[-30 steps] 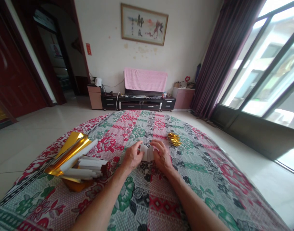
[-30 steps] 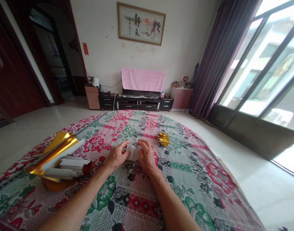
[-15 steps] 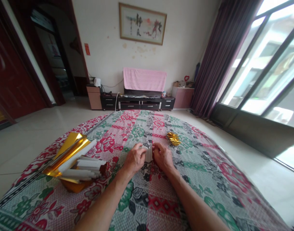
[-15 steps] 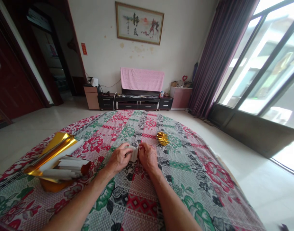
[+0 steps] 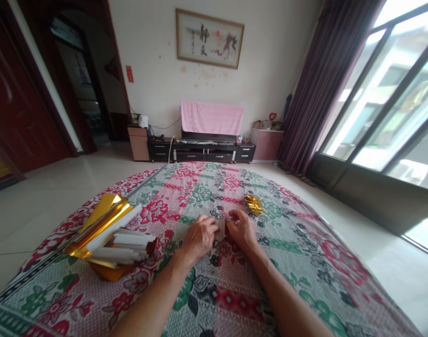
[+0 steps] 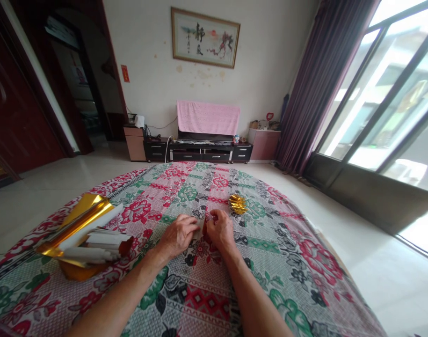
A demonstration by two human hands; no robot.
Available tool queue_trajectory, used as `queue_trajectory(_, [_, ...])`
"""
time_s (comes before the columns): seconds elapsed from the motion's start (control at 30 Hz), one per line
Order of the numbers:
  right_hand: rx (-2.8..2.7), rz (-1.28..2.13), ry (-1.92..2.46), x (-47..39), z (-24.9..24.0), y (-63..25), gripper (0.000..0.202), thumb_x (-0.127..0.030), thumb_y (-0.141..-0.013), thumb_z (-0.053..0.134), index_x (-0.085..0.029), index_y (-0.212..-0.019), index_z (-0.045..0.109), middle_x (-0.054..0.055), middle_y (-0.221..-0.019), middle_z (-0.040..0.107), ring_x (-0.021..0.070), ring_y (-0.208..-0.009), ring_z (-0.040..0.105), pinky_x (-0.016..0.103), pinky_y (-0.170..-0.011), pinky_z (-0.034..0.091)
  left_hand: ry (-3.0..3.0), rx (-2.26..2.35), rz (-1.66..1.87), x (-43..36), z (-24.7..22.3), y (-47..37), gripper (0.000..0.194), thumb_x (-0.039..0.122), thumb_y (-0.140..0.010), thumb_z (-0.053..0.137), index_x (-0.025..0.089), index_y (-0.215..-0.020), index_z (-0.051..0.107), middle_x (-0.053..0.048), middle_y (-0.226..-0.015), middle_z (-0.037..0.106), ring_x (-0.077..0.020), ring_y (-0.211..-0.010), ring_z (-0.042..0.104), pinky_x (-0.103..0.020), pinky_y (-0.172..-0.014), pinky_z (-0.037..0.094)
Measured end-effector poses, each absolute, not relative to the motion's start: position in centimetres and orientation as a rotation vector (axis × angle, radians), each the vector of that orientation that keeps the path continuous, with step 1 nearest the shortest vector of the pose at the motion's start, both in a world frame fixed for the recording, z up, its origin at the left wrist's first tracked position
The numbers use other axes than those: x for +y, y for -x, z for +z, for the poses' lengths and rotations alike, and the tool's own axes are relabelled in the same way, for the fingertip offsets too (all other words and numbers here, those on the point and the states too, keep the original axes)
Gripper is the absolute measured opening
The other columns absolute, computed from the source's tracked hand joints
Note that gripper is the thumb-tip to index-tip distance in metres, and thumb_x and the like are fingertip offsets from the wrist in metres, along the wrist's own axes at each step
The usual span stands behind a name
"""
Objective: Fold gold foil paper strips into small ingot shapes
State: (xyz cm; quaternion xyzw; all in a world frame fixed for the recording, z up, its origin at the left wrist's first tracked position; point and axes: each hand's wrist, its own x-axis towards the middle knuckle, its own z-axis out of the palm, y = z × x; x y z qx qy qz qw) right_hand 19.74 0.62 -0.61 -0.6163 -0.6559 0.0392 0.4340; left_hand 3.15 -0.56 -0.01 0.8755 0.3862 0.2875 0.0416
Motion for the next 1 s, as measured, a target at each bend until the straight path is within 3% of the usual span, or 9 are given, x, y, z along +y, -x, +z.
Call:
queue_trajectory(0.2, [-1.745, 0.13, 1.404, 0.4, -0.6, -19.7, 0.015, -0.013, -0.063, 0.048, -0.017, -0.069, 0.062, 0.004, -0.076, 0.064, 0.0155, -0.07, 0.058, 0.026, -0.07, 0.044, -2.706, 1.203, 0.855, -0.4, 0.0, -2.8, 0.026, 0.013, -0.081, 0.042, 0.019, -0.08, 0.067, -0.005, -0.094, 0.062, -0.0212, -0.102, 0.045, -0.035, -0.089, 0.041])
queue_trajectory(0.5, [-1.834, 0.237, 1.1, -0.7, 0.4, -19.4, 0.023, -0.009, -0.071, 0.047, -0.019, -0.082, 0.065, 0.004, -0.093, 0.064, 0.0159, -0.087, 0.059, 0.027, -0.081, 0.045, -2.74, 1.273, 0.79, -0.3, 0.5, -2.4, 0.031, 0.016, -0.085, 0.037, 0.019, -0.081, 0.067, -0.005, -0.092, 0.062, -0.0203, -0.103, 0.045, -0.033, -0.089, 0.042])
queue_trajectory(1.0, [-2.026, 0.214, 1.114, -0.6, 0.0, -19.1, 0.019, -0.011, -0.076, 0.049, -0.02, -0.078, 0.065, 0.004, -0.091, 0.065, 0.0158, -0.086, 0.058, 0.029, -0.082, 0.043, -2.688, 1.204, 0.88, 0.5, -0.7, -2.3, 0.026, 0.007, -0.077, 0.041, 0.017, -0.081, 0.064, -0.005, -0.093, 0.064, -0.0181, -0.09, 0.051, -0.031, -0.085, 0.044])
